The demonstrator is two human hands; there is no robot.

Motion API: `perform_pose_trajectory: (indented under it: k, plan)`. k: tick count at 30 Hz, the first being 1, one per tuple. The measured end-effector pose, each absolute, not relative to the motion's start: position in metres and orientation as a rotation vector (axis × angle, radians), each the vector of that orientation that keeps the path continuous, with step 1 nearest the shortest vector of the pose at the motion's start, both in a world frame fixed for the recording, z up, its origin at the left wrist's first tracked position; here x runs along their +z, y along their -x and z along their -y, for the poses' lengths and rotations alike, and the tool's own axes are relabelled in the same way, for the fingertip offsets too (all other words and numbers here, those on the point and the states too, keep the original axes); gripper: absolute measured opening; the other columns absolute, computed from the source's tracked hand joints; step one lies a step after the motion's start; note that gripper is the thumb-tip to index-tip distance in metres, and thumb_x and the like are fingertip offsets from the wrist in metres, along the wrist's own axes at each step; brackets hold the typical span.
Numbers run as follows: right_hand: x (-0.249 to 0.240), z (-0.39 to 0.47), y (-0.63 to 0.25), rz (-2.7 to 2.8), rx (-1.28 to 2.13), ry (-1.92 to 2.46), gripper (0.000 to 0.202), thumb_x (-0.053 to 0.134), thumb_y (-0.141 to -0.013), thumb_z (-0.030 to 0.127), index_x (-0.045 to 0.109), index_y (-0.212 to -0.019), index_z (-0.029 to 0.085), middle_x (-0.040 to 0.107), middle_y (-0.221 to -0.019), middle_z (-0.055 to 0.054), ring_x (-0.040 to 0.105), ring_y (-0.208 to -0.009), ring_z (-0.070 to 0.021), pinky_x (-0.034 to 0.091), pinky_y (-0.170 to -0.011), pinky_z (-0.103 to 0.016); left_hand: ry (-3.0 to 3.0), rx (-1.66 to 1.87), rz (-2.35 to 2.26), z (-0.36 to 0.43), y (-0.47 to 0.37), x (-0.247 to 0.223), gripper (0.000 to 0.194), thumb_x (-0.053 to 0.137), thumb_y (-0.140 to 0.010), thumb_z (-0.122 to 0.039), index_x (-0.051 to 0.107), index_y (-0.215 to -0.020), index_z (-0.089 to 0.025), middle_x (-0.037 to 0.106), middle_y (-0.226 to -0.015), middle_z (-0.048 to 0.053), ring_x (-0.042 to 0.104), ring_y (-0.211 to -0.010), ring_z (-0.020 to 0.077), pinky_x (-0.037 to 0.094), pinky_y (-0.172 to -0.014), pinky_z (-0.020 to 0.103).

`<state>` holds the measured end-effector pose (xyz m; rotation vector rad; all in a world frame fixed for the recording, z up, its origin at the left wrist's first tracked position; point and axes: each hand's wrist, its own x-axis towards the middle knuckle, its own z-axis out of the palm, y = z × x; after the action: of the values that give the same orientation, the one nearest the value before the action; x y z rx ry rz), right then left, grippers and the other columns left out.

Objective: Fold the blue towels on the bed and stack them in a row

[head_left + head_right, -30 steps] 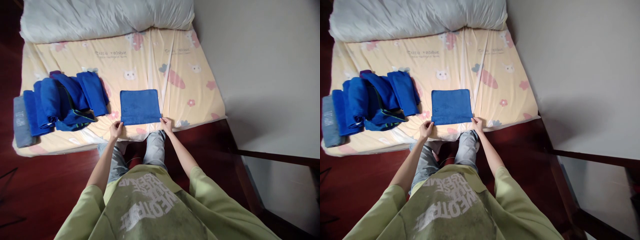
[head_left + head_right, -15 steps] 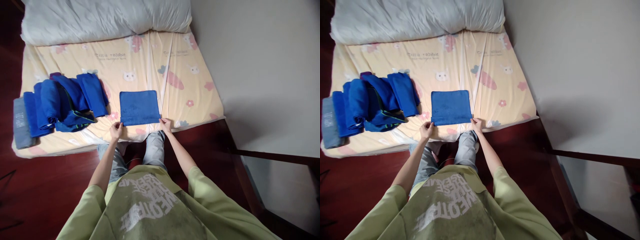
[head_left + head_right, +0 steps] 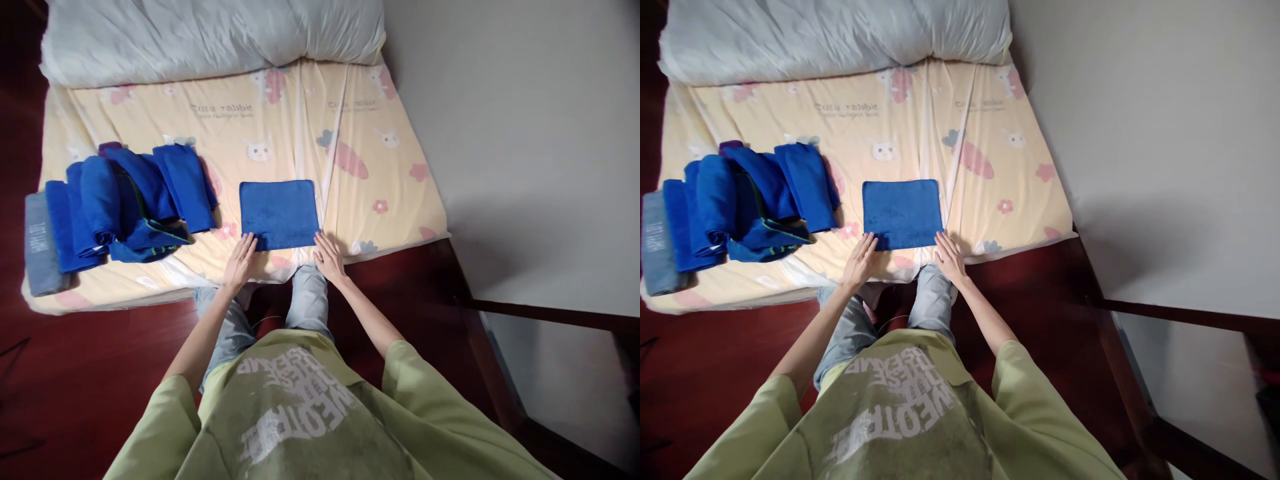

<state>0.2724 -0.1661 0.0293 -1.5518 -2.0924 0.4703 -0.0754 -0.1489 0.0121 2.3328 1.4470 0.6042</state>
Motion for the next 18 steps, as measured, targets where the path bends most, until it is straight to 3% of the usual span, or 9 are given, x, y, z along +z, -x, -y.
perform_pose_trajectory:
  k: [4, 7, 11, 18]
  plan:
    - [0.024, 0.151, -0.259, 2.277, 0.434, 1.532, 0.059, 0.038, -0.103, 0.018, 0.040, -0.161, 0.016, 0.037, -0.167, -0.007, 0.029, -0.158, -0.0216, 0.022, -0.132, -0.046, -2.354, 0.464, -1.458, 0.135, 0.058, 0.004, 0.066, 0.038, -0.094, -0.011, 0.036, -0.160, -0.007, 0.034, -0.167, 0.018, 0.019, -0.159, 0.0285, 0.023, -0.131, 0.054]
    - [0.013, 0.138, -0.254, 2.309, 0.434, 1.605, 0.059, 0.040, -0.101, 0.016, 0.042, -0.160, 0.011, 0.039, -0.166, -0.011, 0.031, -0.158, -0.0236, 0.020, -0.133, -0.047, -2.325, 0.417, -1.504, 0.131, 0.051, -0.003, 0.065, 0.037, -0.094, -0.011, 0.038, -0.159, -0.004, 0.034, -0.165, 0.021, 0.021, -0.159, 0.0303, 0.022, -0.131, 0.056]
    - [-0.002, 0.128, -0.251, 2.284, 0.424, 1.691, 0.061, 0.040, -0.097, 0.008, 0.045, -0.157, 0.010, 0.041, -0.164, -0.014, 0.033, -0.157, -0.0253, 0.020, -0.132, -0.050, -2.296, 0.394, -1.558, 0.125, 0.046, -0.009, 0.064, 0.032, -0.095, -0.007, 0.037, -0.159, -0.001, 0.032, -0.165, 0.023, 0.021, -0.158, 0.0309, 0.022, -0.131, 0.056]
    - [-0.001, 0.115, -0.247, 2.297, 0.383, 1.698, 0.067, 0.037, -0.091, -0.003, 0.050, -0.155, 0.013, 0.047, -0.159, -0.014, 0.039, -0.153, -0.0260, 0.026, -0.130, -0.051, -2.304, 0.383, -1.585, 0.109, 0.043, -0.007, 0.064, 0.034, -0.094, -0.004, 0.041, -0.158, -0.002, 0.041, -0.160, 0.025, 0.028, -0.156, 0.0331, 0.025, -0.129, 0.058]
